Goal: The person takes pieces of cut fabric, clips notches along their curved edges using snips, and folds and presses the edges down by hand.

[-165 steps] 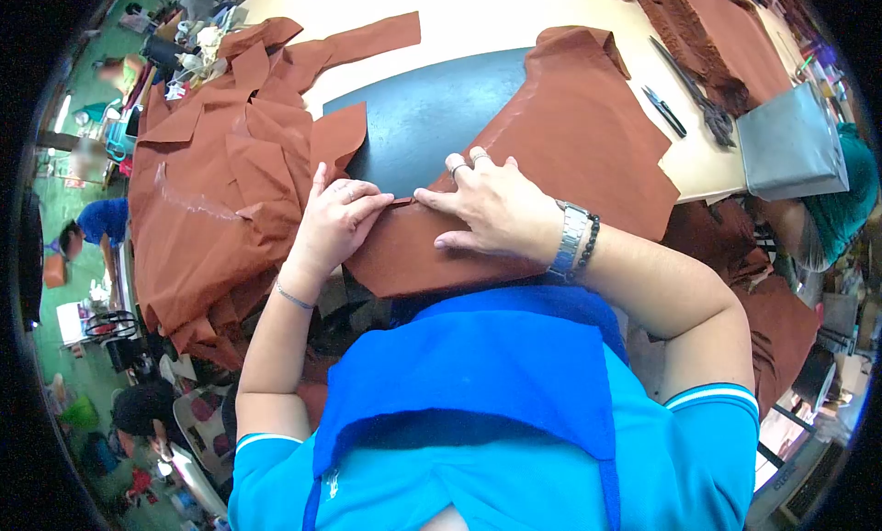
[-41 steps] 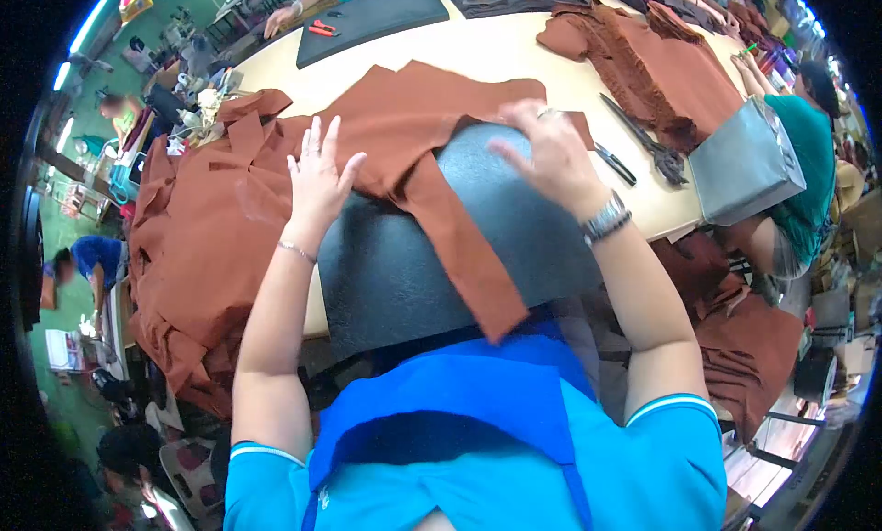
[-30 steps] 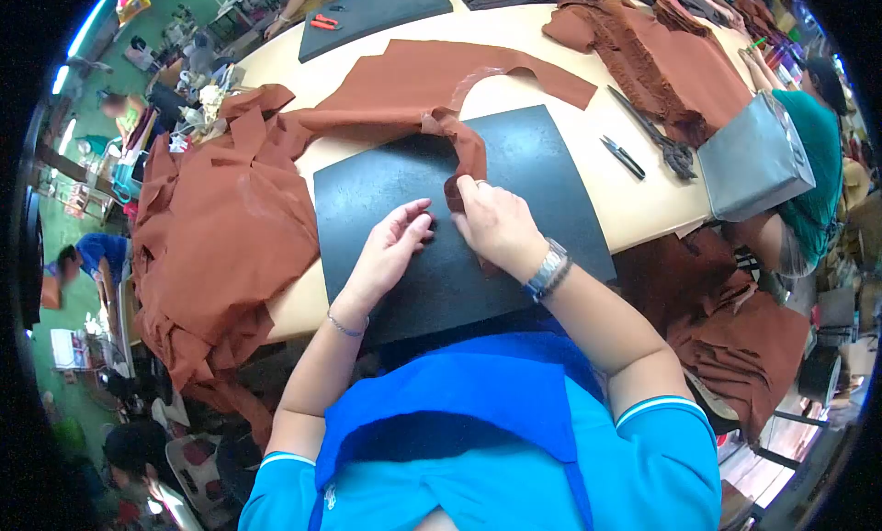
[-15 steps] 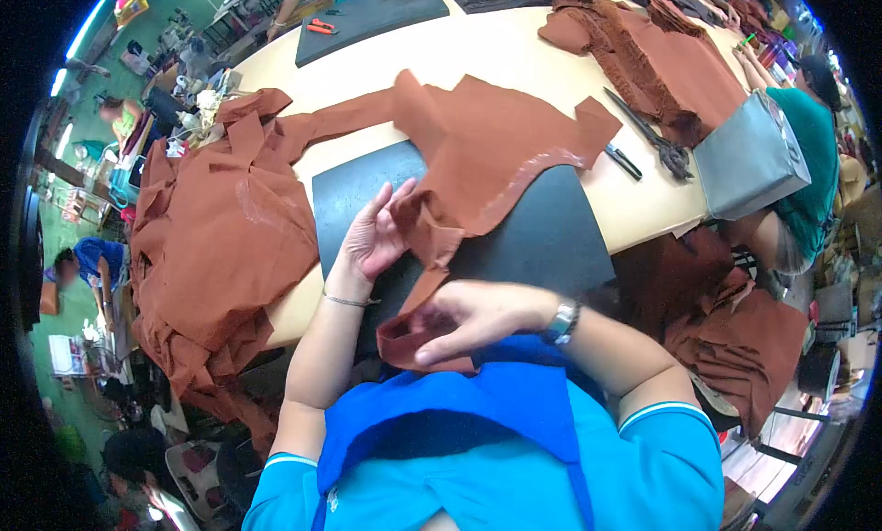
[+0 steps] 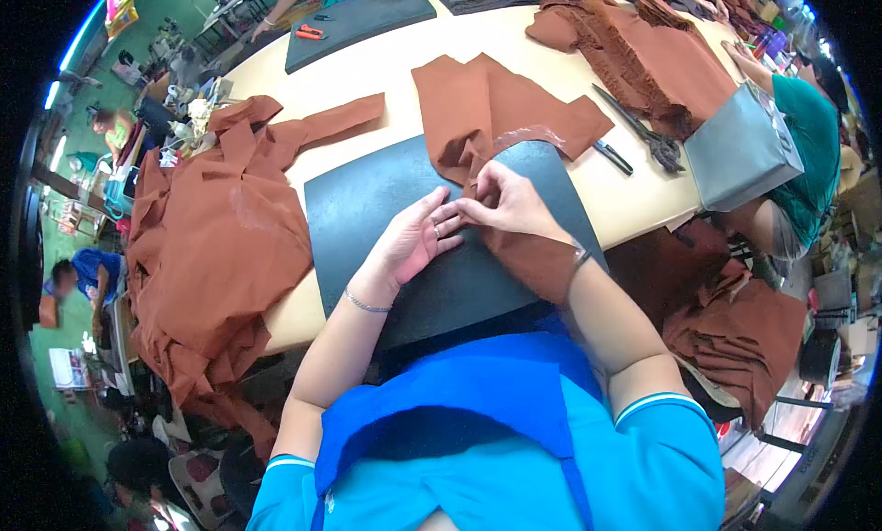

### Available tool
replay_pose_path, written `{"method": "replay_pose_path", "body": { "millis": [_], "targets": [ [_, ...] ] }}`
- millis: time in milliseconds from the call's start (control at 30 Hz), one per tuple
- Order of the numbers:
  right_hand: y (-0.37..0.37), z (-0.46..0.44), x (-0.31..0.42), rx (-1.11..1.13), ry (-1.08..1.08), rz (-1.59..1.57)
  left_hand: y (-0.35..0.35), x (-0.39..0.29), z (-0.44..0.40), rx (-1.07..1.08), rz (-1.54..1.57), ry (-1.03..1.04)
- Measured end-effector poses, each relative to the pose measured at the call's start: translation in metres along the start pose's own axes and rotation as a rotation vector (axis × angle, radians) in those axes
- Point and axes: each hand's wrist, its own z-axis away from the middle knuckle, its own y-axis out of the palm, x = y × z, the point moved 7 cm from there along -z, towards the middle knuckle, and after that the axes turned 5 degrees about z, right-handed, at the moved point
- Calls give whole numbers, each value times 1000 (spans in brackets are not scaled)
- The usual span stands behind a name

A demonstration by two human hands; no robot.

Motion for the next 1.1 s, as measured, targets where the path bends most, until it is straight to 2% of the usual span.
{"method": "replay_pose_path", "body": {
  "millis": [33,100,133,167,300,333,400,533,633,667,700,767,833,867,900,967,1100],
  "targets": [
    [5,-3,3,-4,-108,135,-3,2,-3,-11,-23,4],
    [22,4,2,75,-9,-100,-7,3,-9,-30,-73,16],
    [37,6,7,143,-9,-428,-3,2,-9,28,11,10],
    [47,11,12,187,2,-602,0,0,-8,86,96,6],
    [69,34,63,435,62,-800,13,-10,7,232,391,-41],
    [71,36,71,503,51,-815,8,-8,11,179,414,-35],
    [73,37,87,580,-5,-837,6,3,25,259,441,-144],
    [69,36,81,609,50,-704,13,26,56,292,546,-265],
    [77,47,90,758,4,-529,-12,26,62,104,430,-155],
    [79,52,96,872,-4,-472,-26,17,66,-50,269,-18],
    [71,51,101,875,-3,-400,-47,6,71,-250,131,104],
    [41,23,95,498,-43,-424,-56,-16,78,-279,133,291],
    [17,-9,69,191,-163,85,-65,-31,89,-333,-12,431],
    [8,-19,76,13,-414,452,-71,-35,91,-345,-70,474],
    [9,-34,55,51,-418,602,-77,-38,93,-355,-127,514],
    [15,-47,18,91,-224,861,-87,-41,99,-374,-182,479],
    [24,-74,-12,150,-70,1073,-99,-51,115,-432,-156,552]
  ]
}}
